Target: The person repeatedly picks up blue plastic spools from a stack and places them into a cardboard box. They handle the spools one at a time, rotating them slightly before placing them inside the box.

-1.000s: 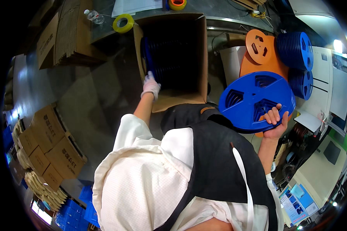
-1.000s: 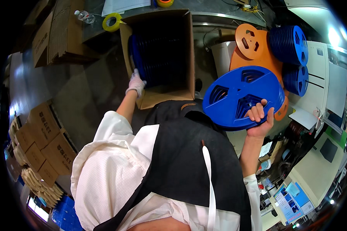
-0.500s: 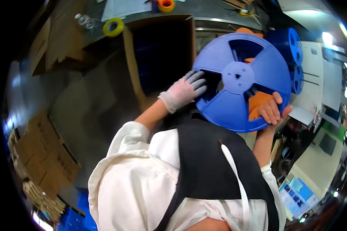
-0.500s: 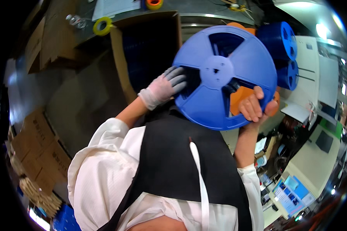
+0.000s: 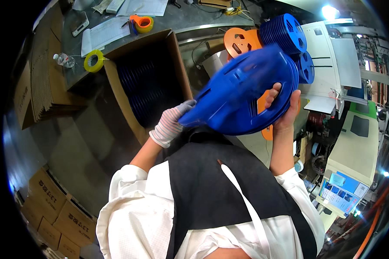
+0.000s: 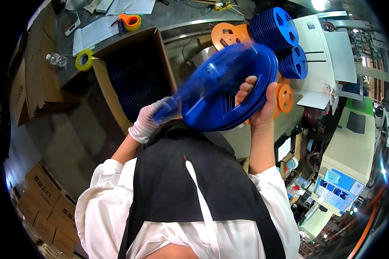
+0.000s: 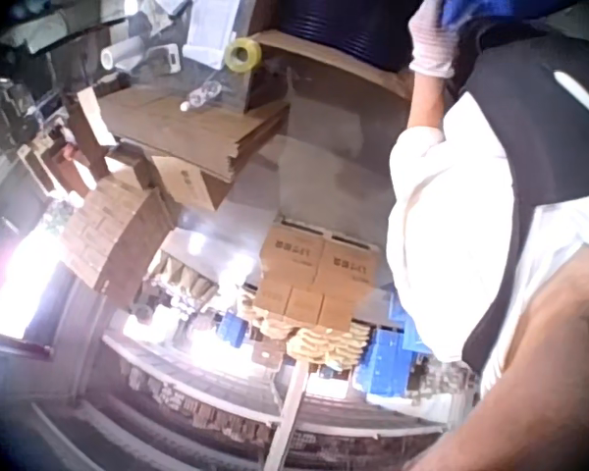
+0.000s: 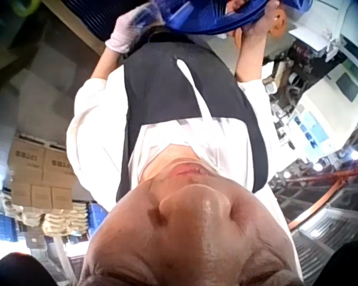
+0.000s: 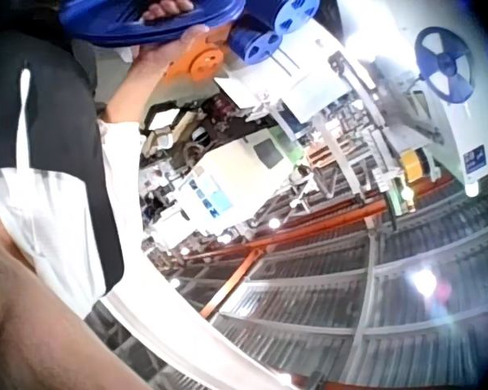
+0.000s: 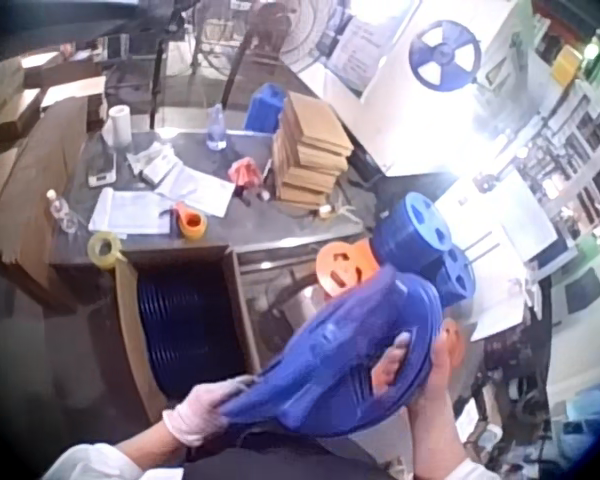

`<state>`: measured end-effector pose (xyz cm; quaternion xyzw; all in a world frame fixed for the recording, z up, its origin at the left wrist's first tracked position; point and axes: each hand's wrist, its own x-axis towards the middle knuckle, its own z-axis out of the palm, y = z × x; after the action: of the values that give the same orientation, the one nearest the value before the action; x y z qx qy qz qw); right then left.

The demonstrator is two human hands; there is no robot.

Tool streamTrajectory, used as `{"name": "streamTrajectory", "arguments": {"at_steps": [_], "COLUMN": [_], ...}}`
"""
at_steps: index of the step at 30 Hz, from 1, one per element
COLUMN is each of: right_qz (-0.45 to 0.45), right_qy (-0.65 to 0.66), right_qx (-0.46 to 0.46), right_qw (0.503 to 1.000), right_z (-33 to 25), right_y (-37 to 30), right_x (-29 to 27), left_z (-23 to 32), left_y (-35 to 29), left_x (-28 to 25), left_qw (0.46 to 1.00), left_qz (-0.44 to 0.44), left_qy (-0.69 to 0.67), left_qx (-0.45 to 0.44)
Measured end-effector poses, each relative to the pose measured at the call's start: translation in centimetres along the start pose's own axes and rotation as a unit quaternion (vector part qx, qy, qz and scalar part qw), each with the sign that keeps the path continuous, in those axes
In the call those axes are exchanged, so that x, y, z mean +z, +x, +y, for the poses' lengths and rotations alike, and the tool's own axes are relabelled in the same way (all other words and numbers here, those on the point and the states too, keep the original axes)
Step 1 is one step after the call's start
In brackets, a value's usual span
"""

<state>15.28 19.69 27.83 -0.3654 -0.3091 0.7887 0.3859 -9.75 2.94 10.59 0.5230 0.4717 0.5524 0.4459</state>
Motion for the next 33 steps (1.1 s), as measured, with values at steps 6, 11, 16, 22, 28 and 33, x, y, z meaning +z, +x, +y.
{"name": "streamTrajectory", "arguments": {"at_steps": [6, 11, 16, 22, 28, 33], "right_qz": [-0.015, 0.031, 0.015, 0.002, 0.03, 0.029], "right_qy": [0.028, 0.026, 0.066, 0.067, 0.043, 0.047], "right_qx": [0.035, 0.041, 0.049, 0.074, 0.08, 0.086], "right_qw": [0.999, 0.998, 0.997, 0.995, 0.995, 0.995], "right_z": [0.3, 1.1, 1.5, 2.4, 2.7, 2.6], "right_y": [0.2, -0.2, -0.1, 0.5, 0.6, 0.3], "right_x": [-3.2, -4.0, -3.9, -3.2, -3.0, -3.3], "left_z": [1.8, 1.2, 0.8, -0.4, 0.1, -0.9], "left_y": [0.3, -1.7, -3.1, -4.4, -4.1, -4.7], "left_x": [-1.4, -2.6, -2.9, -2.8, -3.1, -3.7], "left_qw": [0.844, 0.776, 0.784, 0.795, 0.797, 0.817], "left_qz": [0.036, 0.072, 0.073, 0.099, 0.123, 0.153], "left_qy": [-0.527, -0.617, -0.607, -0.586, -0.574, -0.534], "left_qx": [-0.09, -0.107, -0.109, -0.122, -0.139, -0.152]}}
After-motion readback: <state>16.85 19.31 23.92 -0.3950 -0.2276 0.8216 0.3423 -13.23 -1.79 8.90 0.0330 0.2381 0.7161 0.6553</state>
